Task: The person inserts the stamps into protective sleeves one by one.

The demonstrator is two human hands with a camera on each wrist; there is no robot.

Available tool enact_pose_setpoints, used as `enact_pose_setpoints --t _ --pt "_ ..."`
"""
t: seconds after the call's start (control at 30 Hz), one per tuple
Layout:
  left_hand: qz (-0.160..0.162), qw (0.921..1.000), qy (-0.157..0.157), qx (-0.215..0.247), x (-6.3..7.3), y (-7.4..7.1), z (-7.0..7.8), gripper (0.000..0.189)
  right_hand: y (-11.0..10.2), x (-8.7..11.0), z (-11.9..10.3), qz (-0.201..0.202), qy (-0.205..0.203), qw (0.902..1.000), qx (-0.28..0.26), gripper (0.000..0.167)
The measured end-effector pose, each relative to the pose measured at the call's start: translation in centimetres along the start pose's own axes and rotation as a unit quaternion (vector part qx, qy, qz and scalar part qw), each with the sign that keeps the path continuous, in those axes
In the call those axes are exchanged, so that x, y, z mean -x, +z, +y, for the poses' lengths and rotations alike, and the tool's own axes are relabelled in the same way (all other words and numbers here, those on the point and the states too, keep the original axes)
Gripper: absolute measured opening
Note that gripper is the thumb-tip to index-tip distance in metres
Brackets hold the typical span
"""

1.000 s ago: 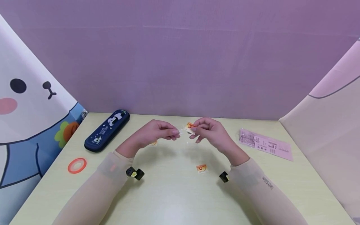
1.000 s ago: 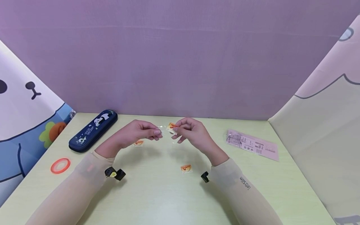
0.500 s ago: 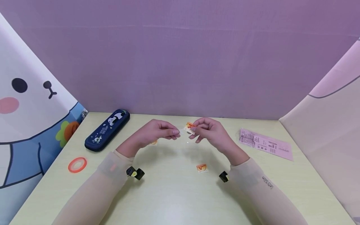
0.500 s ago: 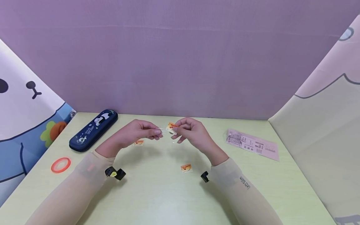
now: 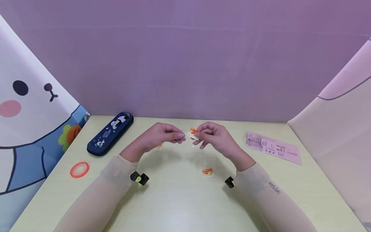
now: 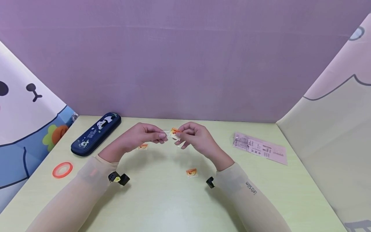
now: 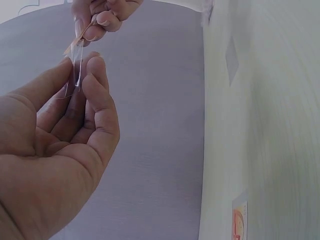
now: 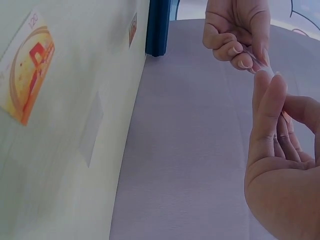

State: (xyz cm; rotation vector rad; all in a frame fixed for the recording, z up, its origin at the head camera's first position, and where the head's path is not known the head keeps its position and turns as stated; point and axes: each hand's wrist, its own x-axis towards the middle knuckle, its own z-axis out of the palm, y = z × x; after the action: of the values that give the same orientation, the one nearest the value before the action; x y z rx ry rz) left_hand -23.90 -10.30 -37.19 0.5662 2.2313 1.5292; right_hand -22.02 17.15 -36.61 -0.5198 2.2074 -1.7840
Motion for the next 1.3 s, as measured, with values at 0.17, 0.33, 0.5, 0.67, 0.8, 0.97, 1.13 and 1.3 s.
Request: enact_pose_setpoints --t 0.17,0.33,0.5,0.67,0.8,0.97,1.13,1.3 --pt "-0.002 0.9999 0.006 0.01 -0.06 -0.01 -0.12 0.032 0.08 0.03 -0.12 -0.002 0.004 1.0 0.005 0.019" --pt "0.006 0.9999 0.006 0.013 -0.13 -0.02 -0.05 0.03 0.15 0.0 -0.15 -0.002 0.008 0.9999 0.008 0.02" --pt "0.012 0.9998 -0.002 0.017 -0.18 -0.06 0.1 0.032 0.12 0.08 -0.22 -0.002 0.006 0.9999 0.01 0.02" --pt "0.015 0.9998 -0.006 0.01 -0.14 -0.07 0.14 0.033 0.1 0.03 -0.23 -0.003 0.007 0.9999 0.013 0.021" --pt "0.013 0.9998 -0.001 0.012 -0.15 -0.05 0.11 0.033 0.07 0.0 -0.22 -0.004 0.01 0.9998 0.018 0.024" --pt "0.01 0.9997 0.006 0.021 -0.22 0.06 0.07 0.03 -0.01 0.0 -0.15 -0.006 0.008 0.9997 0.021 0.024" --pt "0.01 0.9996 0.008 0.025 -0.25 0.11 0.1 0.028 -0.09 0.01 -0.15 -0.008 0.008 0.9997 0.021 0.025" --pt "0.008 0.9997 0.004 0.02 -0.17 0.01 0.12 0.029 -0.12 -0.14 -0.09 -0.01 0.012 0.9996 0.023 0.025"
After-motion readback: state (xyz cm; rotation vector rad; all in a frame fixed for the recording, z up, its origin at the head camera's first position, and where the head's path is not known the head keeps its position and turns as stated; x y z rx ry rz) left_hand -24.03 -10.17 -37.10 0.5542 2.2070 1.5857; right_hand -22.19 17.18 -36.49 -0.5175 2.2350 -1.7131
